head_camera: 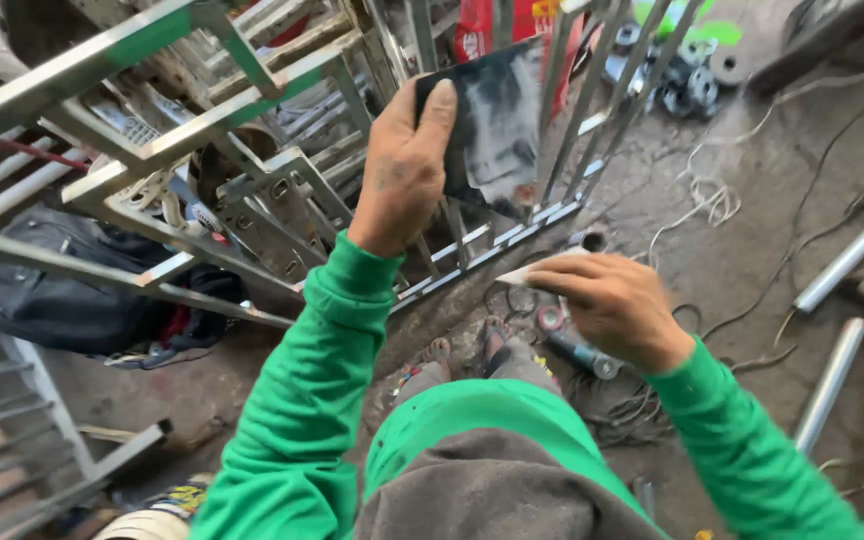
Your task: Mixing putty on a scraper and applying it to the joints of a metal gate frame in a workshop.
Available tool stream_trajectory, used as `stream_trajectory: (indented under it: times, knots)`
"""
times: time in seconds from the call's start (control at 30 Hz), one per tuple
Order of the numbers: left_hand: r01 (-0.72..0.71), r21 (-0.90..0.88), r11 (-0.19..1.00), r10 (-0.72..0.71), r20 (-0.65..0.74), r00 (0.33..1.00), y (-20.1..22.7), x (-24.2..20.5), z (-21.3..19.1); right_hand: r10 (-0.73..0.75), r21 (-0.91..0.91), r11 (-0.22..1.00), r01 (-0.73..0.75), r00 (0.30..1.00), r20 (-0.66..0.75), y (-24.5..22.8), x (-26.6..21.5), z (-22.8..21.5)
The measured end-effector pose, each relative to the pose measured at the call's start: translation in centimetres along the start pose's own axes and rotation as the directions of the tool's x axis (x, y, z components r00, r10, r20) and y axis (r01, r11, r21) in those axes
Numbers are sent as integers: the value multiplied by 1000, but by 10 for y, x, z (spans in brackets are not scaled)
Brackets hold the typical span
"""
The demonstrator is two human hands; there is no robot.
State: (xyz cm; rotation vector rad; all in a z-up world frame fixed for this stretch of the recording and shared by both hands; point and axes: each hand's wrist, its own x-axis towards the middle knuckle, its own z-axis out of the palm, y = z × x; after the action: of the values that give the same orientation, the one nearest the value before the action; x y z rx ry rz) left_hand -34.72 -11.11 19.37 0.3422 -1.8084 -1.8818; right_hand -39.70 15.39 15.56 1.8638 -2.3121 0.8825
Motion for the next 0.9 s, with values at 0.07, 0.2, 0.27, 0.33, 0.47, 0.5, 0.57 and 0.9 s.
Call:
stream_trajectory:
  times: [0.07, 0.2, 0.27, 0.33, 0.47, 0.5, 0.57, 0.9]
  knots:
    - [-79, 13, 997, 78, 37, 996, 19, -6, -13, 118, 163, 981, -109, 992, -49, -8, -6, -13]
    - [214, -210, 954, -205, 60, 977, -6, -10, 2, 368, 365, 910, -200, 795, -483, -33, -30, -23]
    - [386, -402, 830, -396, 62, 916, -34, -29, 19, 340, 313, 934, -172, 694, -635, -48, -37, -11]
    - [487, -553, 676, -493, 152, 857, -65, -46, 39, 181, 231, 973, 24, 548, -816, -56, -37, 6]
    - [672, -618, 409, -624, 348, 700, -65, -89, 62, 170, 270, 947, 176, 440, -882, -89, -24, 39]
    - [708, -621, 336, -680, 360, 638, -57, -99, 63, 84, 171, 977, 132, 496, -864, -92, -26, 44]
    - [740, -619, 262, -721, 385, 577, -45, -109, 61, -9, 50, 995, 91, 550, -835, -93, -32, 43]
    - [739, -580, 343, -699, 368, 613, -18, -107, 52, 44, -99, 989, -113, 847, -529, -64, -43, 6]
